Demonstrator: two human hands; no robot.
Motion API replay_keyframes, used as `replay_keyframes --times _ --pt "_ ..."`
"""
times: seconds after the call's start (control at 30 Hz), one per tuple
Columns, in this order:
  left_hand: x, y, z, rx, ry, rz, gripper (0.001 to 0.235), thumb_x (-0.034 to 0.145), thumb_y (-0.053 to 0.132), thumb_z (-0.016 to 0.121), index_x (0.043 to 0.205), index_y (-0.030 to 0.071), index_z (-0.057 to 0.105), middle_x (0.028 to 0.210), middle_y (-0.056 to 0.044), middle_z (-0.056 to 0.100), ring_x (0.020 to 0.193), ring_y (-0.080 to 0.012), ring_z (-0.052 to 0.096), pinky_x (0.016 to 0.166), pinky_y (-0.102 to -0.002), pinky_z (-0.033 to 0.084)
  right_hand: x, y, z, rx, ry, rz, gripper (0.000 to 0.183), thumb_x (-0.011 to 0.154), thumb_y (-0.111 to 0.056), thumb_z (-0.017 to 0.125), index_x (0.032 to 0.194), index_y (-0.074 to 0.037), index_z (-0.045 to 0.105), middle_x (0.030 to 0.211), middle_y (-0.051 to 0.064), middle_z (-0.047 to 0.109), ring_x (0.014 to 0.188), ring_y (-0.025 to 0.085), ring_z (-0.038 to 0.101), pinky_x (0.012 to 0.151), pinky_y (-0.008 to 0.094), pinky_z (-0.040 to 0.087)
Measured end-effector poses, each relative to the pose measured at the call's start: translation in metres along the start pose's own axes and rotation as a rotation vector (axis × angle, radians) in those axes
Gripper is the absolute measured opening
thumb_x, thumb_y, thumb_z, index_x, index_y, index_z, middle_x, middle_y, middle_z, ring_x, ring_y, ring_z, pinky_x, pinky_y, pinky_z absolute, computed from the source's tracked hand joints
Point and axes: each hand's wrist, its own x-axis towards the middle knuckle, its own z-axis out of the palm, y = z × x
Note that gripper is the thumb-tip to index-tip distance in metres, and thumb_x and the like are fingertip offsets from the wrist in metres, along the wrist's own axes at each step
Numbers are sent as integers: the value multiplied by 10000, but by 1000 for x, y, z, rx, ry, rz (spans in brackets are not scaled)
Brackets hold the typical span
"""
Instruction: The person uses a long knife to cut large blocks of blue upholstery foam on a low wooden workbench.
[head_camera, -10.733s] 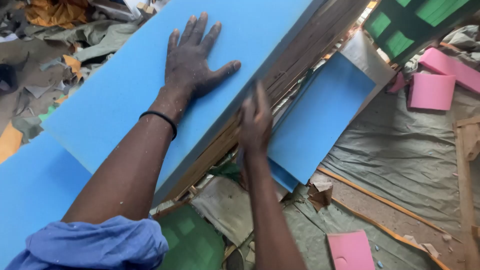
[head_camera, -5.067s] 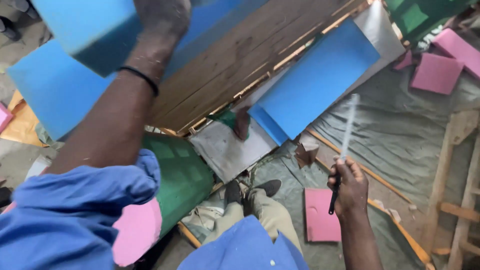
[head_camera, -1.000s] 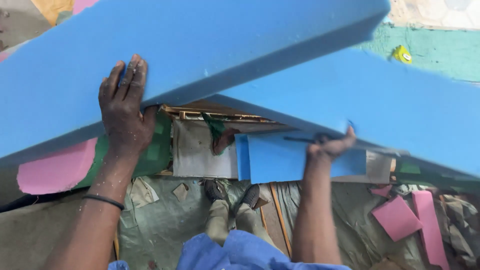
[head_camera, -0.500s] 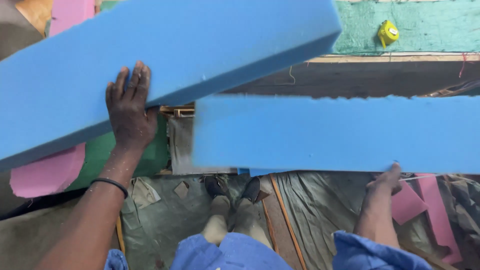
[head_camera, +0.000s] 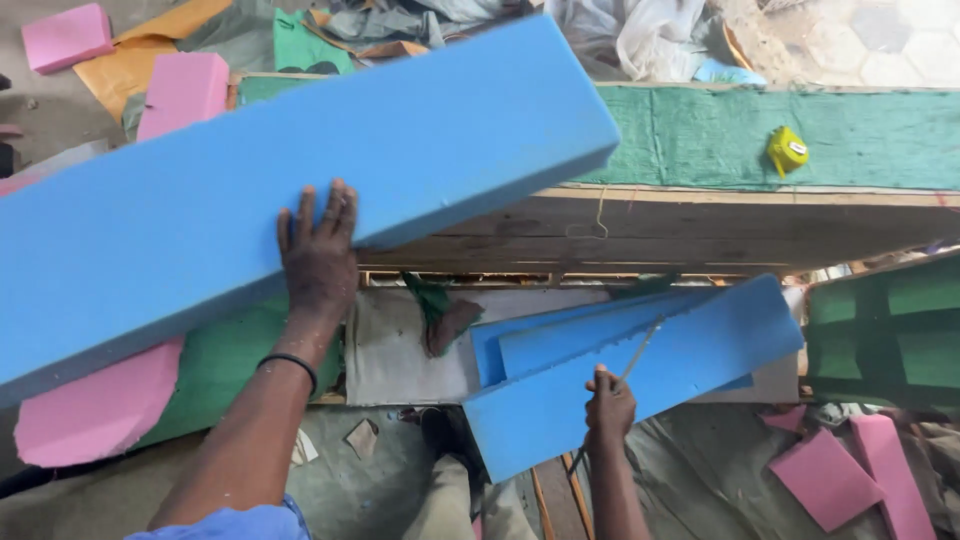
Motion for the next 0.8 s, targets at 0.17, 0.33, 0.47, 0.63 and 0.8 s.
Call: replay_keyframes --times 0.17,0.33,0.47,0.63,0.8 --pt "-15 11 30 -37 -81 10 790 964 163 766 1743 217 650 1842 28 565 1693 -392 458 1351 -641 316 -29 -118 32 -175 -110 -529 504 1151 -573 549 838 -208 700 846 55 698 867 290 684 839 502 494" --pt "-8 15 15 -109 -100 -41 922 987 -51 819 1821 215 530 1877 22 457 1736 -397 350 1384 -678 327 -34 -267 45 133 -73 -453 425 1089 -496 719 1345 -157 740 1211 67 752 1034 225 694 816 416 576" --pt "-10 14 7 -154 -169 -38 1005 954 21 908 1844 201 476 1891 -4 430 1744 -401 321 1374 -686 338 36 -327 71 90 12 -685 704 986 -601 836 1437 -68 738 1353 132 831 1221 249 826 952 422 674" --pt "11 18 -6 -165 -194 -61 1000 924 446 956 1788 114 578 1884 -122 399 1694 -446 399 1284 -674 378 75 -379 101 -67 -35 -828 878 998 -788 773 1558 -123 646 1440 129 660 1360 351 655 1025 570 571" --pt "50 41 4 -215 -316 -197 1386 913 956 780 1917 129 298 1961 -139 121 1793 -421 66 1372 -770 203 98 -382 128 -18 -244 -909 937 924 -838 815 1501 -108 709 1336 134 812 1215 276 767 964 478 633"
